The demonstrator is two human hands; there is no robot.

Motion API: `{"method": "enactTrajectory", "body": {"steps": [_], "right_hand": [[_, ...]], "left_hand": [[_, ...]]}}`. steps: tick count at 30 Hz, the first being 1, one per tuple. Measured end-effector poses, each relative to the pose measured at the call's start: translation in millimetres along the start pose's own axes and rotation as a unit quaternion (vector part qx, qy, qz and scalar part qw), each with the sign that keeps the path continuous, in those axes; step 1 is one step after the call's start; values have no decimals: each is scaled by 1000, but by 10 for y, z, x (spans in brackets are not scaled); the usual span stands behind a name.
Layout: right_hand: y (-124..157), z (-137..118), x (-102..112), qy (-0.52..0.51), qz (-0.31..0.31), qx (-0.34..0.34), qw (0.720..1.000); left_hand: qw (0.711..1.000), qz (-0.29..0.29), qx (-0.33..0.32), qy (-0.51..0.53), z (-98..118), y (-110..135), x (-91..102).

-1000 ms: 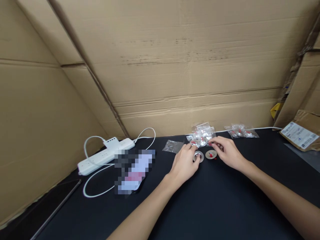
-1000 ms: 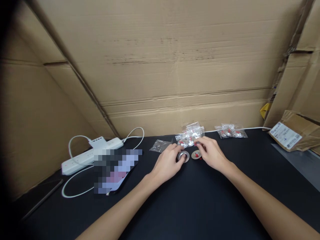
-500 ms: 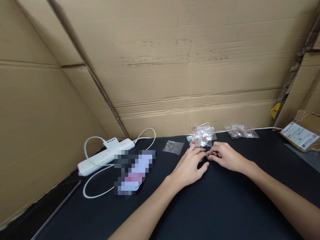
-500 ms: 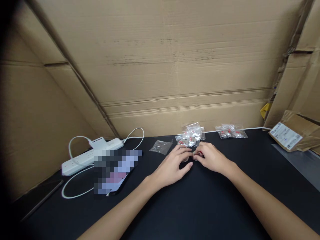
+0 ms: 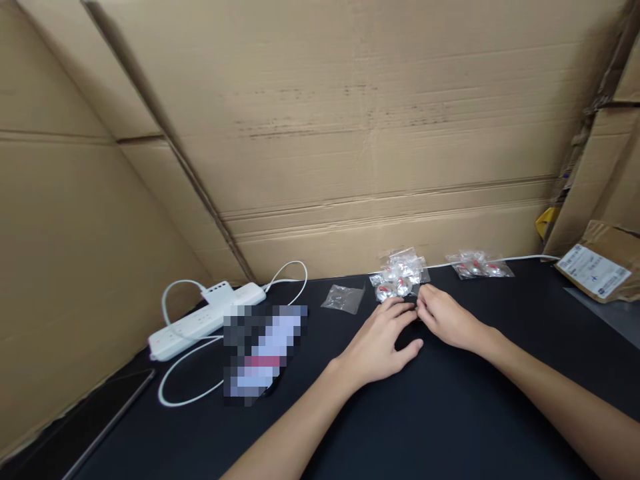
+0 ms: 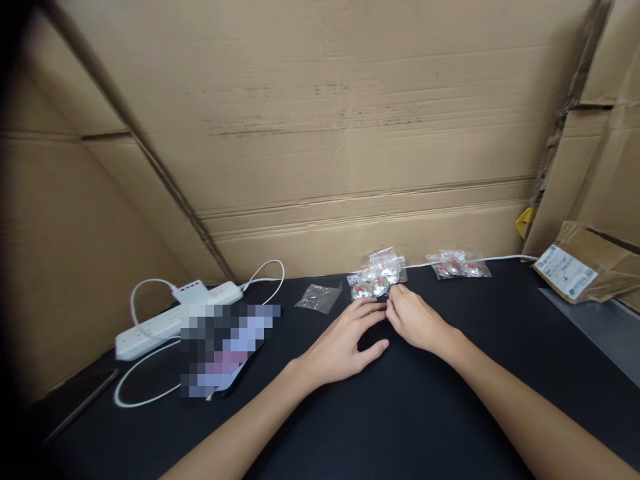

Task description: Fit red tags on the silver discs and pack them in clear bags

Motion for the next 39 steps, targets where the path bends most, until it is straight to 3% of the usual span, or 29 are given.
{"method": "enactTrajectory", "body": {"steps": [10, 13, 17, 23, 26, 30, 34, 39], "right_hand": [[-23, 302, -1, -140, 78, -106, 981], [-26, 407, -59, -195, 69, -138, 969], [-56, 427, -56, -242, 26, -125, 962], [-52, 385, 154, -94, -11, -61, 994], [-23, 379, 149, -18, -42, -34, 998], [-7, 297, 216, 65, -25, 0, 998], [1, 152, 276, 36, -36, 24, 998], [44, 37, 182, 2, -85, 54, 995]], "left_hand": [[1000, 1, -21, -11, 87, -1, -7], [1000, 5, -14, -22, 62, 3, -5], [999, 20, 1, -37, -5, 5, 23], [996, 52, 48, -48, -171, 14, 113], [996, 55, 65, -38, -230, 17, 134], [995, 45, 78, -30, -275, 18, 134], [996, 43, 78, -22, -323, 23, 169], [996, 15, 91, 7, -436, 23, 163]]}}
Point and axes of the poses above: each hand's wrist, its own y-axis away from the middle knuckle, its own x-axis out of the back of the hand, z = x × y, the point moved 9 cm from there along -y, towards the middle knuckle, and after that the axes turned 9 degrees about y, right-handed, at the moved point
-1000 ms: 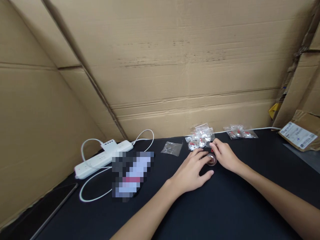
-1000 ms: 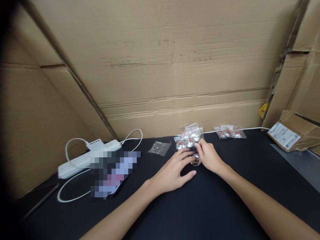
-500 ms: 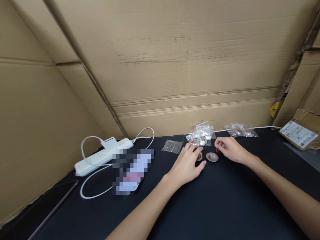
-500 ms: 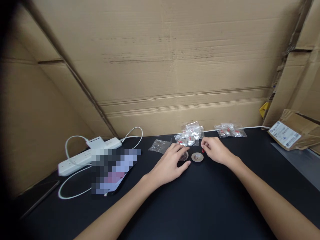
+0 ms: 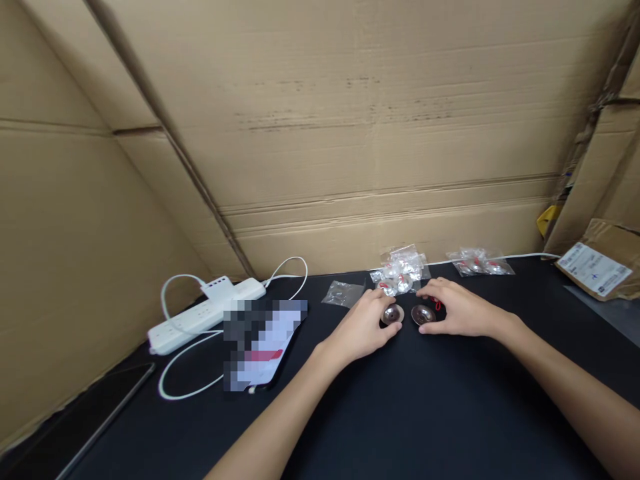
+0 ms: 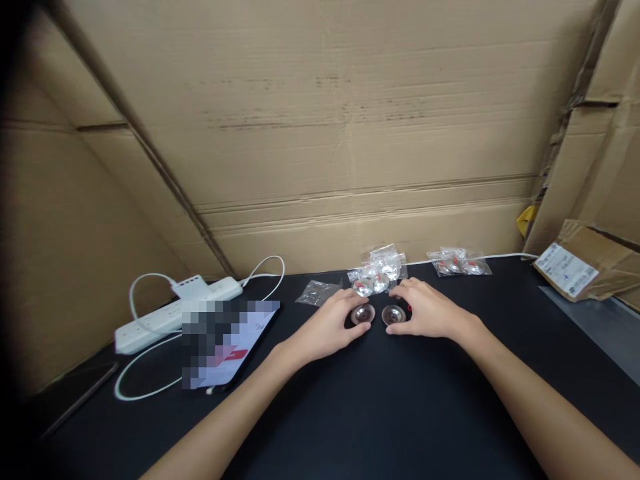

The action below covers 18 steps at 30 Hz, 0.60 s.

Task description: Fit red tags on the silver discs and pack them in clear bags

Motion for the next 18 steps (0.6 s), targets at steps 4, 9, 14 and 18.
{"method": "enactTrajectory", "body": {"steps": [4, 9, 14, 18], "right_hand": [[-5, -5, -77, -7, -7, 0, 1000], [-33, -75, 53, -24, 31, -5, 999], [-54, -227, 128, -60, 57, 2, 997], [-48, -306, -17, -33, 31, 13, 999]], "left_hand": [[999, 2, 5, 39, -4, -8, -6], [997, 21, -6, 78, 101, -9, -55], [994, 21, -43, 95, 215, 1, -114], [997, 10, -38, 69, 175, 5, -87]]}}
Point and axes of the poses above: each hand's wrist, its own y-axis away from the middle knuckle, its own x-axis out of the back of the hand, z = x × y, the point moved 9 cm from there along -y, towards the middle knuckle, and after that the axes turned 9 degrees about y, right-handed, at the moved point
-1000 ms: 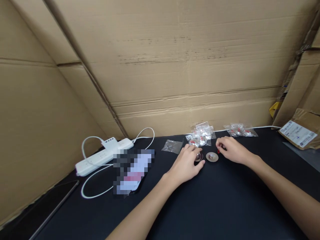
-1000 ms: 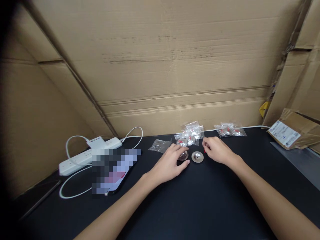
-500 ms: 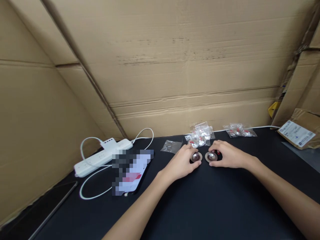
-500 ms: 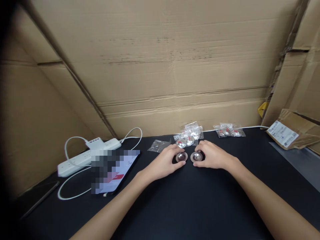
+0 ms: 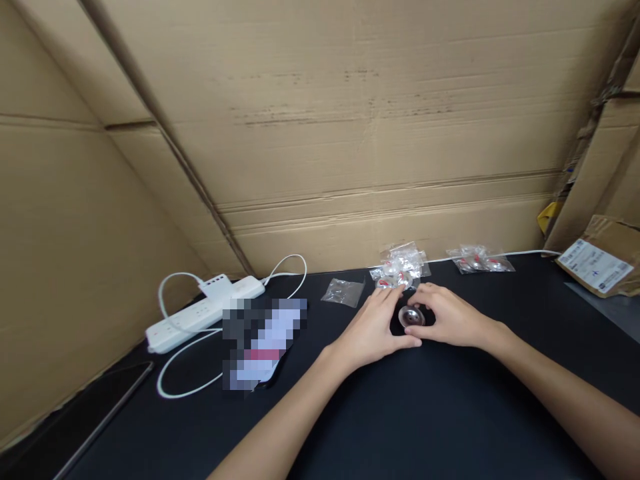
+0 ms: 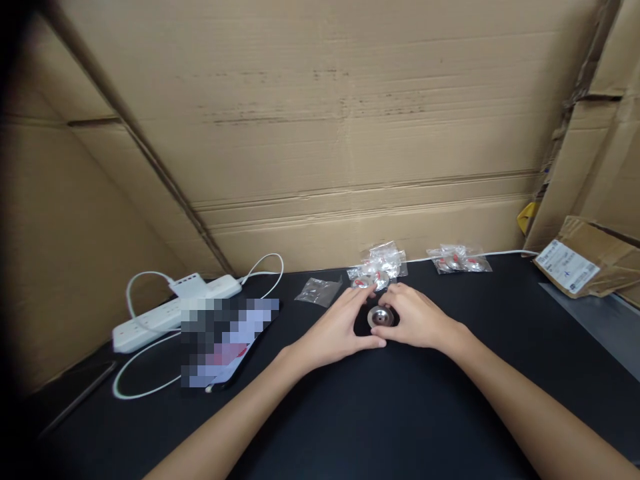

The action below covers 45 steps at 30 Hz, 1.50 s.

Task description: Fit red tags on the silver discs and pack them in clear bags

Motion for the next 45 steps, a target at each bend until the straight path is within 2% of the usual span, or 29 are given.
{"method": "enactTrajectory", "body": {"steps": [3, 11, 14, 16, 18, 19, 21, 23, 24, 26, 28, 31, 40, 45], "right_hand": [[23, 10, -74, 2, -21, -2, 1000], [17, 47, -53, -11, -20, 5, 1000], [2, 78, 31, -18, 12, -4, 1000], [-2, 92, 152, -37, 62, -14, 997], [4, 91, 277, -76, 120, -23, 990], [8, 85, 319, -100, 142, -26, 984], [7, 62, 349, -145, 163, -30, 975], [1, 35, 340, -180, 170, -33, 968], [-1, 23, 332, -194, 172, -33, 965], [-1, 8, 320, -215, 176, -30, 960], [0, 3, 309, -221, 174, -26, 959], [1, 6, 290, -211, 165, -19, 963], [-6, 9, 238, -188, 143, 9, 972], [-9, 25, 227, -210, 134, 1, 968]], "left_hand": [[1000, -13, 6, -18, -19, -1, 29], [999, -23, 13, -18, -26, -7, 46], [999, -13, 22, 41, -33, -31, 62], [989, 6, 50, 137, -66, -57, 71], [953, 27, 101, 286, -127, -73, 47], [920, 32, 125, 369, -145, -75, 14], [838, 21, 151, 525, -112, -77, -75], [763, 12, 153, 628, -38, -78, -119], [736, 16, 153, 659, -18, -75, -122], [701, 31, 159, 694, -16, -63, -124], [685, 43, 170, 708, -39, -49, -134], [682, 48, 178, 708, -69, -46, -145], [713, 65, 203, 668, -194, -40, -123], [715, 66, 207, 664, -187, -35, -109]]}}
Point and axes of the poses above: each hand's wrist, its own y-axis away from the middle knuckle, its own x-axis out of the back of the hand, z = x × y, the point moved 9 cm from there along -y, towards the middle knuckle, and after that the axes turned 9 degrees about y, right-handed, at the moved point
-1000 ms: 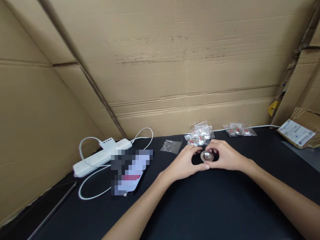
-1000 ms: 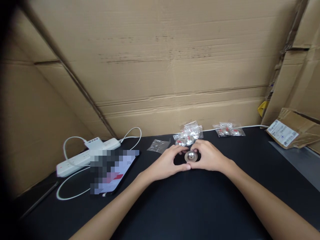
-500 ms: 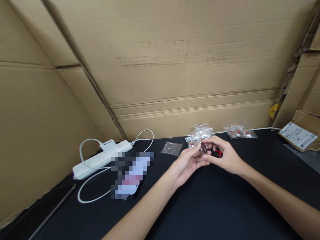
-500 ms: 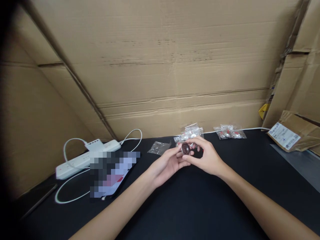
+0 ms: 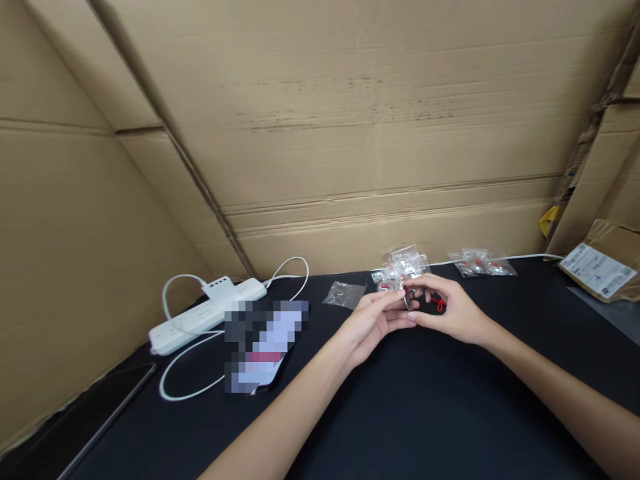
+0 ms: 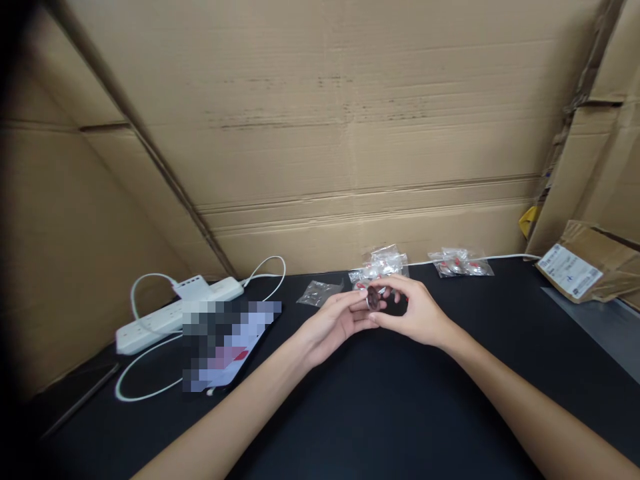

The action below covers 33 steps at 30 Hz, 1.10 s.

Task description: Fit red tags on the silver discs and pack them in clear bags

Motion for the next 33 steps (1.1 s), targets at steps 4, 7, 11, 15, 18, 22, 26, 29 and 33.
{"method": "enactTrajectory", "body": {"steps": [4, 7, 11, 15, 18, 22, 26, 29, 33], "right_hand": [[-5, 43, -14, -48, -7, -26, 998], [-8, 63, -45, -96, -18, -36, 995], [-5, 89, -79, -112, -26, -39, 993], [0, 119, -109, -121, -38, -49, 991], [0, 120, -117, -134, -41, -53, 989], [0, 118, -121, -145, -44, -58, 987], [2, 118, -123, -151, -48, -57, 986], [2, 125, -125, -155, -48, -57, 985], [2, 137, -130, -161, -47, -58, 984]], "left_hand": [[1000, -1, 14, 8, -3, 20, -41], [1000, -2, 18, 15, -3, 28, -60], [1000, 2, 23, 14, -16, 21, -41], [999, 1, 28, 24, -33, 14, -17], [999, 0, 34, 23, -47, 14, -13], [999, 3, 37, 20, -50, 16, -17], [999, 1, 40, 18, -53, 17, -18], [999, -1, 39, 24, -54, 16, -14], [999, -2, 41, 22, -58, 16, -22]]}}
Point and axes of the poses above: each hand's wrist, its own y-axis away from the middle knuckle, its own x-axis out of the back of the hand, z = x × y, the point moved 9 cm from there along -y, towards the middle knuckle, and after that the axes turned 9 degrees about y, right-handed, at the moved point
